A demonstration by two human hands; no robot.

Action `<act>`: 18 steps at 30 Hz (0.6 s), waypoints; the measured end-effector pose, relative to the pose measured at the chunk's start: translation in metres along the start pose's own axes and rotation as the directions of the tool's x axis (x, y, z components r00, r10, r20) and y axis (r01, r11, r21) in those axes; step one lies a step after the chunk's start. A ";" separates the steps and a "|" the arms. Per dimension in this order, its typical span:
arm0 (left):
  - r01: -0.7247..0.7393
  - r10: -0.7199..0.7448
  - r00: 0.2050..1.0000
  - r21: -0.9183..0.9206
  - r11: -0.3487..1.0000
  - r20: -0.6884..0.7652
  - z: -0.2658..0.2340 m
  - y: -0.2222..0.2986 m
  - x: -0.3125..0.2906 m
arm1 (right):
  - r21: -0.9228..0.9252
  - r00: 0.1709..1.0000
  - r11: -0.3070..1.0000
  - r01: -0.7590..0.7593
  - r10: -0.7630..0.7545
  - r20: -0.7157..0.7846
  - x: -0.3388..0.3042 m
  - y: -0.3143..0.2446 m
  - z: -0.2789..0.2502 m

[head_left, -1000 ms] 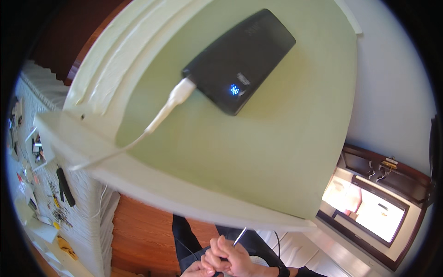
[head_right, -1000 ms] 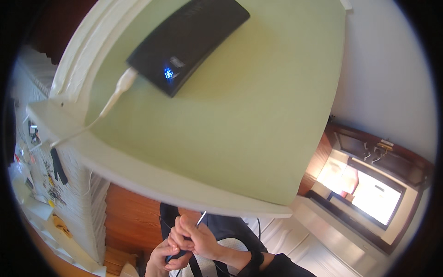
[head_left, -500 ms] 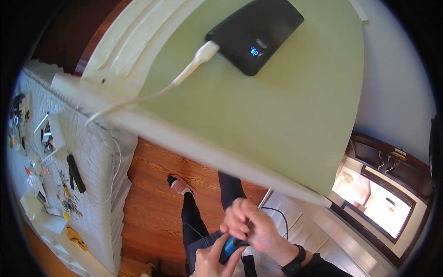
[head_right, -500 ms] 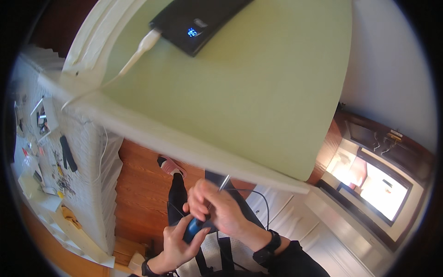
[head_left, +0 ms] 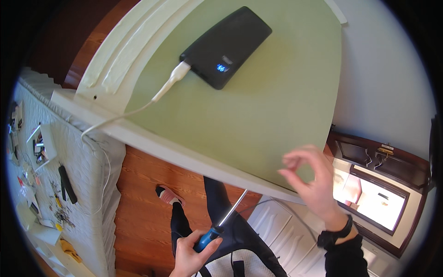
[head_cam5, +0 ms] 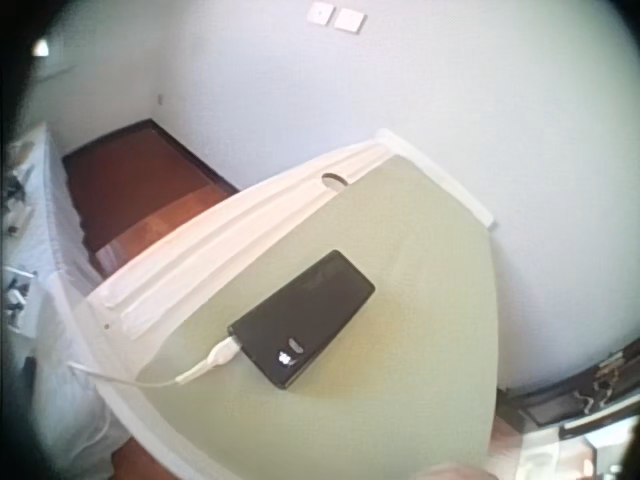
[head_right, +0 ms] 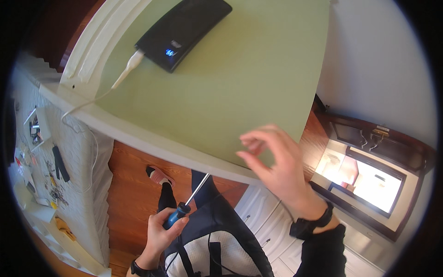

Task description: The person assembles a white furniture panel by driving screws with a cordless electric screwdriver and a manual screwdriver. They remove a protective film from the panel surface and continue fastening screws along the edge.

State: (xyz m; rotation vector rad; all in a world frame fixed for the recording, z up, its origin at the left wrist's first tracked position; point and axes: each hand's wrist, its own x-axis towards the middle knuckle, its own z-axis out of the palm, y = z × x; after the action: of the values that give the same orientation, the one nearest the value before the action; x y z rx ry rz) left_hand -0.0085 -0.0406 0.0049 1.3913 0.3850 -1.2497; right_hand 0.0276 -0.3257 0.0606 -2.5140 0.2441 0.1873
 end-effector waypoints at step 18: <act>0.086 -0.090 0.995 -0.076 0.993 -0.050 0.015 -0.004 -0.005 | -0.231 0.856 0.888 0.398 -0.269 0.442 0.061 0.019 0.005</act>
State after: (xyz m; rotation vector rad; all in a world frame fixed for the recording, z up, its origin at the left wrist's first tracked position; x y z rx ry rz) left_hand -0.0203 -0.0509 0.0105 1.3591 0.5291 -1.2599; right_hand 0.0821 -0.3464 0.0348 -2.7043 -0.4307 0.6314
